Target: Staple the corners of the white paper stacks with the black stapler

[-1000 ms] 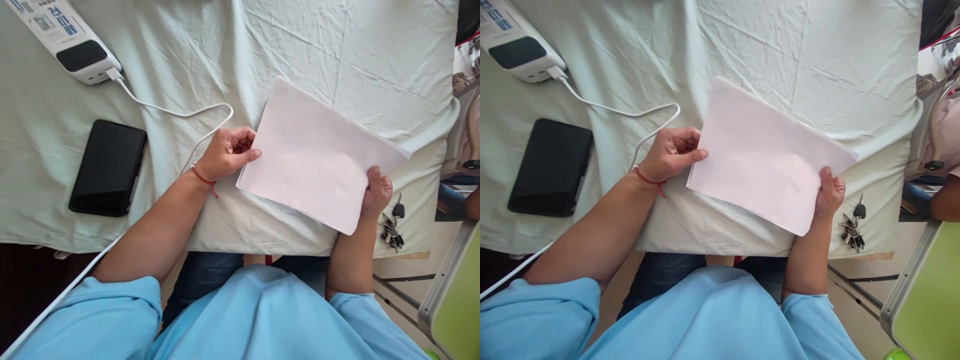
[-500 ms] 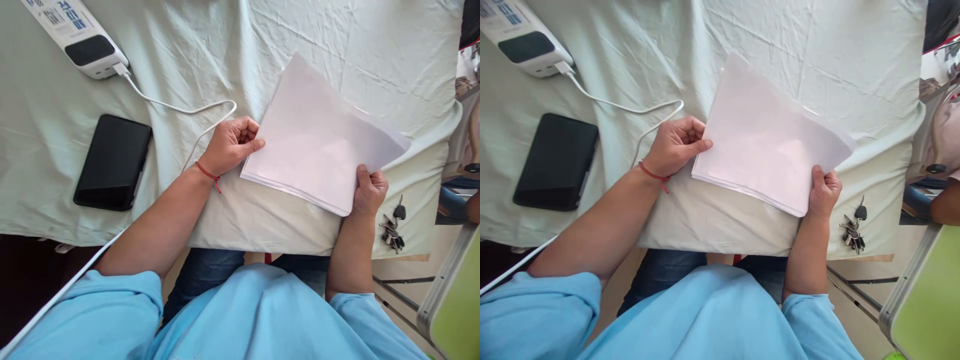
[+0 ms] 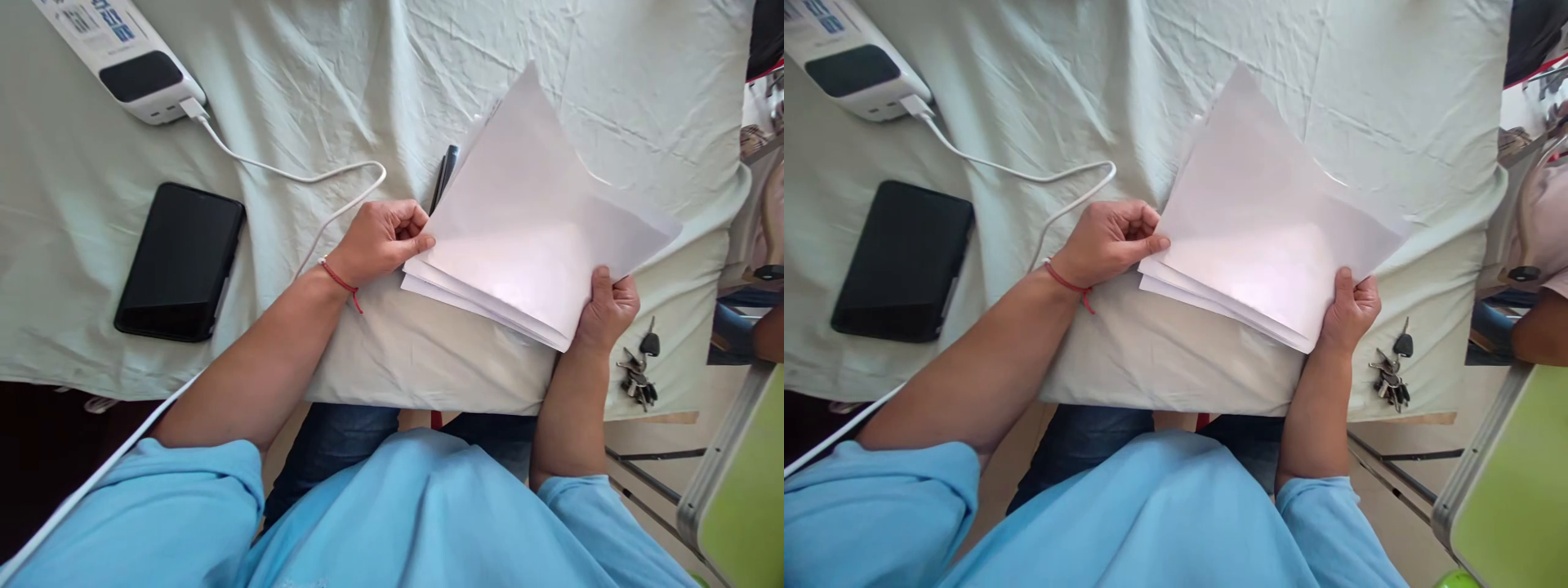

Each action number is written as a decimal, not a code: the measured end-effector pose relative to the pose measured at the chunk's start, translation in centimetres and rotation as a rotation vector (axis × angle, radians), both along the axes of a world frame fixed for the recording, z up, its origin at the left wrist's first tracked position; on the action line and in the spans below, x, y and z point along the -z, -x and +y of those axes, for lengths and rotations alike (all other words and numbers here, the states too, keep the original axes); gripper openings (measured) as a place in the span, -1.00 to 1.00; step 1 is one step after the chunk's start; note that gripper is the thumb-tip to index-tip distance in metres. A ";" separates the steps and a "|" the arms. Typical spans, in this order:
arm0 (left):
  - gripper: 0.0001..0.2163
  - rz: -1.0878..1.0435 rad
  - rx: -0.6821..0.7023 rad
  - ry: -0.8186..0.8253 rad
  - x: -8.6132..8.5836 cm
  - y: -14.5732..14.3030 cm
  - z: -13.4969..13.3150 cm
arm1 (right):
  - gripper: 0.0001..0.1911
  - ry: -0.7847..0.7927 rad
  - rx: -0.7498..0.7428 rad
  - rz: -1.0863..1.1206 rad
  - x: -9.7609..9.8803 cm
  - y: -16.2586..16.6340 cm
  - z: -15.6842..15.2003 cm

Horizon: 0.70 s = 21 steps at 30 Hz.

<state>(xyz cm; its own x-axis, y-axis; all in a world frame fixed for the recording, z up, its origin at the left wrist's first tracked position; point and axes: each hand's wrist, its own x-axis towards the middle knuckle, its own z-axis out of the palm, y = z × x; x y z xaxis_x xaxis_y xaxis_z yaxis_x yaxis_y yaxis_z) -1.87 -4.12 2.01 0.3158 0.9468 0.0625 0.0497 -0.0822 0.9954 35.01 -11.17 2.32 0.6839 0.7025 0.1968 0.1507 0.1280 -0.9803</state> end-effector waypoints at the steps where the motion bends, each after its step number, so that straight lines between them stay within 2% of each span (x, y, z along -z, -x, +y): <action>1: -0.73 0.025 -0.018 -0.018 0.1 0.0 0.0 | -0.63 0.002 0.005 -0.012 0.0 0.0 0.0; 4: -0.63 0.085 -0.078 -0.095 0.1 0.0 0.1 | -0.62 0.008 0.018 -0.021 0.0 0.2 0.0; 7: -0.52 0.085 -0.068 -0.107 0.0 0.0 0.1 | -0.64 -0.005 0.005 0.000 -0.2 0.4 -0.1; 11: -0.69 0.055 0.016 -0.033 -0.2 0.0 0.1 | -0.71 -0.015 0.014 -0.021 -0.1 0.2 -0.1; 14: -0.70 0.086 0.004 -0.055 -0.2 0.0 0.0 | -0.73 -0.022 0.022 0.007 0.1 -0.3 0.1; 21: -0.46 0.071 -0.091 -0.148 0.4 0.0 0.0 | -0.47 0.039 -0.067 0.050 -0.5 -0.9 -0.5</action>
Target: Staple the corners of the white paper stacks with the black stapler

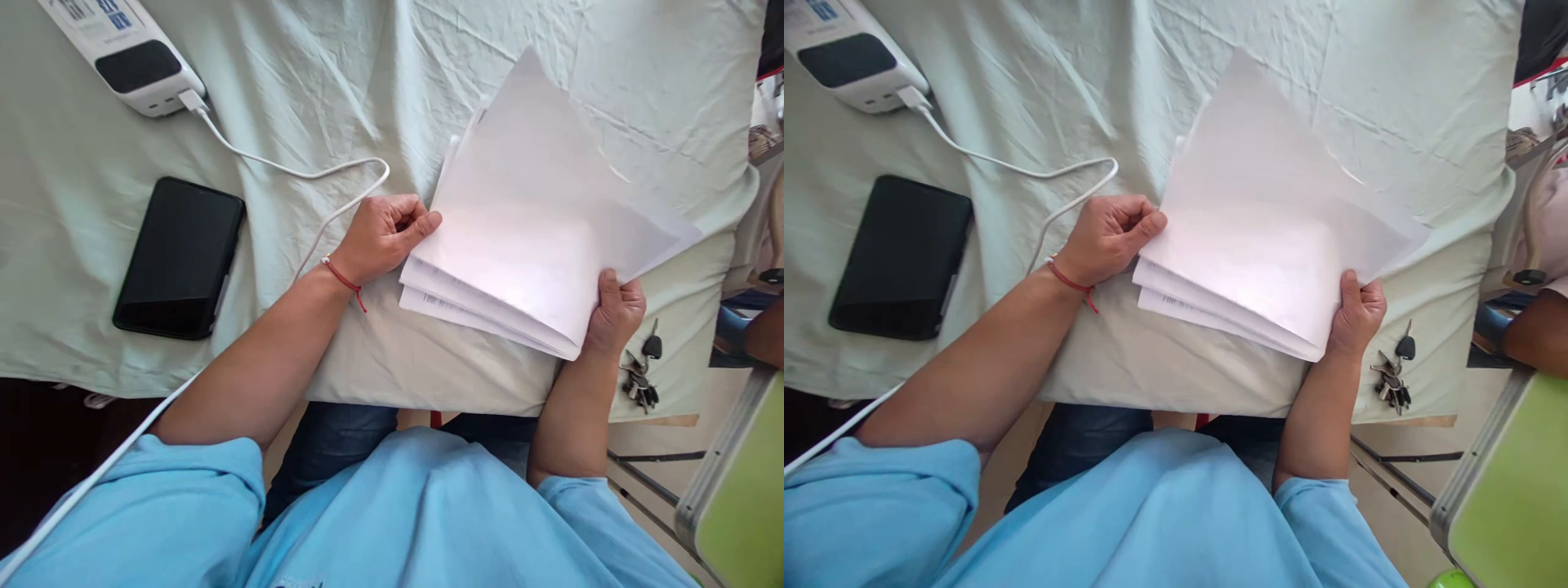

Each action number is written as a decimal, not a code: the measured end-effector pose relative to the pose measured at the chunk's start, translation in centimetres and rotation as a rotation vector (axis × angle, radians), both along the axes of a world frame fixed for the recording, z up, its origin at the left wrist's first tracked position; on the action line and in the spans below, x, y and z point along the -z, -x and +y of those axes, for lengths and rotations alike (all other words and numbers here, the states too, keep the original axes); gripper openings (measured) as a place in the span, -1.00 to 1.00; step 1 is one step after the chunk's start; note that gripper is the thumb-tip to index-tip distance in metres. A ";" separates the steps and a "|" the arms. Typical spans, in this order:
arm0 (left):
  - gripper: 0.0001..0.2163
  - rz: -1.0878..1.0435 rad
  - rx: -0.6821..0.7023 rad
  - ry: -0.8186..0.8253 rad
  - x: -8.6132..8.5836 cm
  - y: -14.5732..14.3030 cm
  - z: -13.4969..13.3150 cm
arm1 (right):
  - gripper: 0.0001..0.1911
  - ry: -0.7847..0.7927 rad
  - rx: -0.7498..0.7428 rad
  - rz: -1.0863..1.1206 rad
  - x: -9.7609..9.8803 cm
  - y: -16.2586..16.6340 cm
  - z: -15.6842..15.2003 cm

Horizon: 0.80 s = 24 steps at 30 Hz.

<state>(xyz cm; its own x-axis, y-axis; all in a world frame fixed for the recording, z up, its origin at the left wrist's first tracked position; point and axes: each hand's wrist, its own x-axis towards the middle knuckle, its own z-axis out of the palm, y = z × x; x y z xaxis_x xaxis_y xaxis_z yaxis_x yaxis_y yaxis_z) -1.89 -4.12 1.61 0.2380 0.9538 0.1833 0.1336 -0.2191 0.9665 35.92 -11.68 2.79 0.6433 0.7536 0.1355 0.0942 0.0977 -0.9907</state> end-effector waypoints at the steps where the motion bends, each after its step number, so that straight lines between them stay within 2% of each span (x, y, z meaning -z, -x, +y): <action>1: -0.45 -0.008 -0.017 0.000 0.3 0.0 0.0 | -0.44 0.015 -0.020 0.003 -0.2 0.0 -0.2; 3: -0.47 -0.042 -0.060 0.000 0.8 0.0 0.1 | -0.42 0.069 -0.079 0.007 -0.4 -0.1 -0.8; 7: -0.52 -0.129 -0.108 -0.022 1.4 0.0 0.2 | -0.45 0.281 -0.279 0.007 -0.6 -0.4 -2.0; 9: -0.61 -0.128 -0.105 -0.028 1.4 0.1 0.3 | -0.49 0.339 -0.338 0.010 -0.8 -0.5 -2.3; 15: -0.84 0.133 -0.109 -0.179 1.7 0.1 0.5 | -0.47 0.328 -0.335 -0.002 -1.1 -0.4 -2.0; 18: -0.84 0.245 -0.044 -0.229 1.6 0.2 0.3 | -0.46 0.316 -0.315 -0.014 -1.1 -0.7 -1.7; 24: -0.76 0.326 0.210 -0.281 0.8 0.4 -0.1 | -0.44 0.333 -0.284 -0.025 -1.3 -0.9 -1.7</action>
<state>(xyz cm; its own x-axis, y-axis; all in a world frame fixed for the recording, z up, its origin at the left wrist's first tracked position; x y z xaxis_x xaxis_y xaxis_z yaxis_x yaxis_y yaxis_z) -2.27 -4.23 0.85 0.5081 0.8033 0.3107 0.3449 -0.5203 0.7813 36.79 -13.40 4.05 0.4042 0.9051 -0.1316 0.1343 -0.2011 -0.9703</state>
